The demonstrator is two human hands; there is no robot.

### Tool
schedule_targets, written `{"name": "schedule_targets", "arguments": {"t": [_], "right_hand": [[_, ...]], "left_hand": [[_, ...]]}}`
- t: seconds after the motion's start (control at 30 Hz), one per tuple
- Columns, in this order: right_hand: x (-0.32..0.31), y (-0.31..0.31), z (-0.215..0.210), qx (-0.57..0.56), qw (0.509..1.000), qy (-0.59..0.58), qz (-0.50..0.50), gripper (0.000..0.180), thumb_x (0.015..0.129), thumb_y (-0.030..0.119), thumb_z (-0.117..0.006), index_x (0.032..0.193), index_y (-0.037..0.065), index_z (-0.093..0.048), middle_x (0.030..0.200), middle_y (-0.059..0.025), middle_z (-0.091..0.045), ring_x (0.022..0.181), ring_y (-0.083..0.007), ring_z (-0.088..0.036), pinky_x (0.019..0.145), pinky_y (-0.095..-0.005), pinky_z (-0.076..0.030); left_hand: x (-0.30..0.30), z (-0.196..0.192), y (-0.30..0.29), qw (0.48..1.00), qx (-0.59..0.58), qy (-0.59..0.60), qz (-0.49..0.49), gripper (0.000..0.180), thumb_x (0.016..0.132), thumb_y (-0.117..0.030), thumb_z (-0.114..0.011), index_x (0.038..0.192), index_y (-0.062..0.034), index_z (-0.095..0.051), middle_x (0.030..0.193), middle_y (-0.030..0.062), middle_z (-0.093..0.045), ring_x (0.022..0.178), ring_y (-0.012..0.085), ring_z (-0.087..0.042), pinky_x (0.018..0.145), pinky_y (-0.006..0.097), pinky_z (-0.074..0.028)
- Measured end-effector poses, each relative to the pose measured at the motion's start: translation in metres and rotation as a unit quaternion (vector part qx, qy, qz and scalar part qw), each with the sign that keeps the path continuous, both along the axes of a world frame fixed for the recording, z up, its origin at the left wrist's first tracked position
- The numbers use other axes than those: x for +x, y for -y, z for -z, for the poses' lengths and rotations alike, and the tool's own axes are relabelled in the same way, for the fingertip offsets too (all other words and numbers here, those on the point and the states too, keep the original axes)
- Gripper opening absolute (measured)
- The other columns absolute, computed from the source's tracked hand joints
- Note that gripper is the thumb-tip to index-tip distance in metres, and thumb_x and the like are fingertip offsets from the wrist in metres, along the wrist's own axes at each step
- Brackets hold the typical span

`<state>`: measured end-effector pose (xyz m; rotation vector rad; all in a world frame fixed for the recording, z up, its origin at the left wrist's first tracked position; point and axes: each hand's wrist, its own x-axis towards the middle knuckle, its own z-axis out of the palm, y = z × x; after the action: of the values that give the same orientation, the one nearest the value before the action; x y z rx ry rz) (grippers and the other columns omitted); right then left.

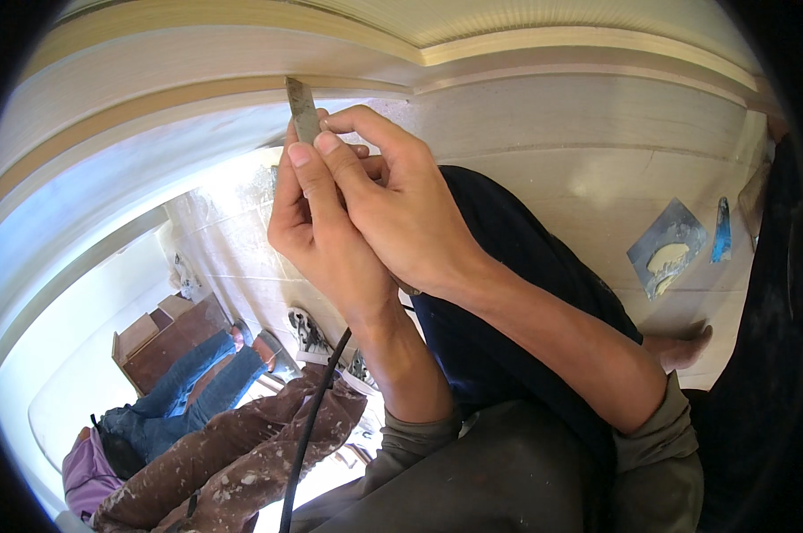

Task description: The person sits on the floor and uses a utility knife to trim and clean the edges of a wooden crown molding piece. They scrape away excess material and smooth the surface along the molding's profile.

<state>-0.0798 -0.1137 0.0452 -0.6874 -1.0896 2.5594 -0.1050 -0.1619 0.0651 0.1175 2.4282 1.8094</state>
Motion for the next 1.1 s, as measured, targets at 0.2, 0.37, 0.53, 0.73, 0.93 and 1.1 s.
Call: {"name": "schedule_targets", "arguments": {"t": [0.2, 0.37, 0.53, 0.73, 0.93, 1.1], "right_hand": [[0.0039, 0.0008, -0.0016, 0.021, 1.000, 0.015, 0.000, 0.025, 0.106, 0.020, -0.053, 0.118, -0.001, -0.059, 0.069, -0.0051, -0.063, 0.062, -0.0055, -0.055, 0.055, -0.0235, -0.043], [0.0045, 0.0012, 0.0031, 0.002, 0.999, 0.034, 0.004, 0.023, 0.106, 0.020, -0.052, 0.118, 0.001, -0.059, 0.070, -0.0052, -0.063, 0.063, -0.0054, -0.055, 0.055, -0.0236, -0.043], [0.0034, -0.0008, 0.0025, -0.005, 0.999, 0.033, -0.002, 0.024, 0.106, 0.021, -0.053, 0.117, 0.001, -0.060, 0.068, -0.0046, -0.062, 0.062, -0.0052, -0.055, 0.055, -0.0233, -0.042], [0.0013, -0.0010, 0.0003, 0.002, 0.999, 0.034, -0.007, 0.024, 0.106, 0.021, -0.054, 0.116, 0.000, -0.060, 0.065, -0.0036, -0.061, 0.059, -0.0045, -0.053, 0.052, -0.0231, -0.040], [-0.0007, 0.0007, 0.0013, 0.007, 1.000, 0.026, 0.003, 0.024, 0.105, 0.019, -0.054, 0.115, -0.002, -0.060, 0.064, -0.0037, -0.061, 0.058, -0.0041, -0.053, 0.050, -0.0232, -0.039], [-0.0010, -0.0024, 0.0011, 0.010, 1.000, 0.026, -0.008, 0.024, 0.105, 0.019, -0.055, 0.114, -0.002, -0.060, 0.063, -0.0045, -0.061, 0.058, -0.0046, -0.054, 0.050, -0.0235, -0.039]], "left_hand": [[0.0018, -0.0004, 0.0015, 1.000, 0.003, 0.003, 0.002, 0.034, 0.108, -0.024, -0.051, 0.117, 0.0044, -0.069, 0.074, 0.0036, -0.066, 0.063, 0.0071, -0.058, 0.057, 0.021, -0.045], [0.0024, 0.0043, -0.0029, 1.000, -0.006, 0.013, 0.002, 0.034, 0.108, -0.023, -0.052, 0.119, 0.0045, -0.068, 0.075, 0.0042, -0.066, 0.063, 0.0068, -0.058, 0.057, 0.020, -0.045], [0.0014, 0.0031, -0.0014, 1.000, -0.001, 0.028, 0.005, 0.034, 0.108, -0.023, -0.052, 0.120, 0.0041, -0.068, 0.074, 0.0043, -0.066, 0.062, 0.0071, -0.059, 0.056, 0.020, -0.045], [-0.0005, 0.0025, -0.0008, 1.000, 0.005, 0.029, -0.004, 0.035, 0.108, -0.024, -0.051, 0.121, 0.0037, -0.068, 0.071, 0.0043, -0.065, 0.062, 0.0074, -0.059, 0.055, 0.020, -0.045], [-0.0017, 0.0022, -0.0002, 1.000, 0.009, 0.022, 0.002, 0.035, 0.108, -0.024, -0.051, 0.122, 0.0037, -0.067, 0.071, 0.0047, -0.066, 0.062, 0.0074, -0.059, 0.055, 0.020, -0.045], [-0.0022, 0.0043, 0.0010, 1.000, 0.013, 0.017, -0.001, 0.035, 0.108, -0.024, -0.051, 0.119, 0.0044, -0.068, 0.071, 0.0052, -0.066, 0.062, 0.0078, -0.060, 0.055, 0.021, -0.045]]}}
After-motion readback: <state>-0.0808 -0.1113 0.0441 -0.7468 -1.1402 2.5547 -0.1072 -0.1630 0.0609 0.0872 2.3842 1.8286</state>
